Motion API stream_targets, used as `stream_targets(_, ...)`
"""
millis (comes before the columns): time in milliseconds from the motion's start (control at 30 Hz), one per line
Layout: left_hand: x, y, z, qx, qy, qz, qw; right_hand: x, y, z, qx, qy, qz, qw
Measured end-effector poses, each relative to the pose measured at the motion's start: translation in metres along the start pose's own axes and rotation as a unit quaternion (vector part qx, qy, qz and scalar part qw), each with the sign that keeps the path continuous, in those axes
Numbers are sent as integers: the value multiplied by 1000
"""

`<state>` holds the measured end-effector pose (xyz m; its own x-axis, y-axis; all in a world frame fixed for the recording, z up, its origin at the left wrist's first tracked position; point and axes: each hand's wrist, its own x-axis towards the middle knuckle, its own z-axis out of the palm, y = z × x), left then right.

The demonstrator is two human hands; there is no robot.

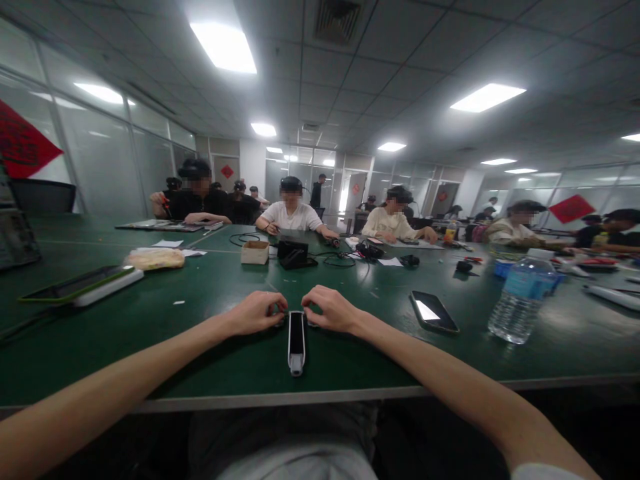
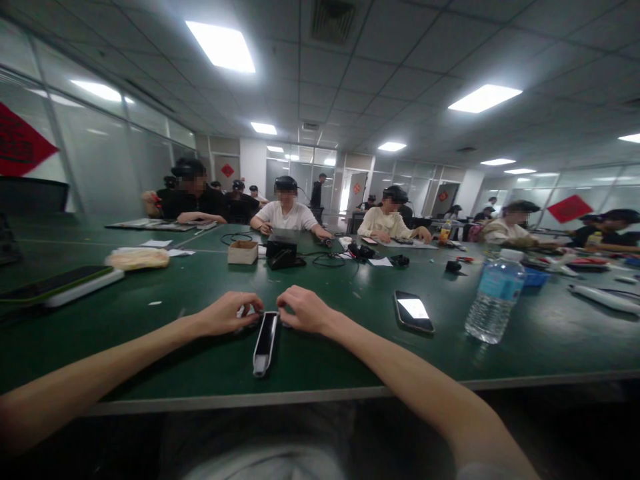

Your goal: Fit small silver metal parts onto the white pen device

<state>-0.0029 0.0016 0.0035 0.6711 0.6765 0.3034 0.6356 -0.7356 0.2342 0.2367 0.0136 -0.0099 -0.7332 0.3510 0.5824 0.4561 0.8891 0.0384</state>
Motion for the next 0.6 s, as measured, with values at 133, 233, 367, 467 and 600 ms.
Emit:
stream_targets(133, 0, 1, -1, -1, -5, -6, 1000, 1, -2, -2, 0, -4, -4, 1000)
stream_targets(233, -1, 1, -2, -4, -8, -6, 1000, 1, -4, -4, -1, -4, -5, 1000)
stream_targets(367, 0, 1, -2, -4, -7, -4, 1000, 2, -5, -5, 1, -2, -9, 1000)
stream_targets(467, 0, 2, -2, 4, -6, -12, 1000, 2, -5, -5, 4, -4, -7, 1000)
stream_targets(600, 0, 2, -2, 13, 2, -11, 1000, 1, -5, -5, 7, -3, -10, 1000)
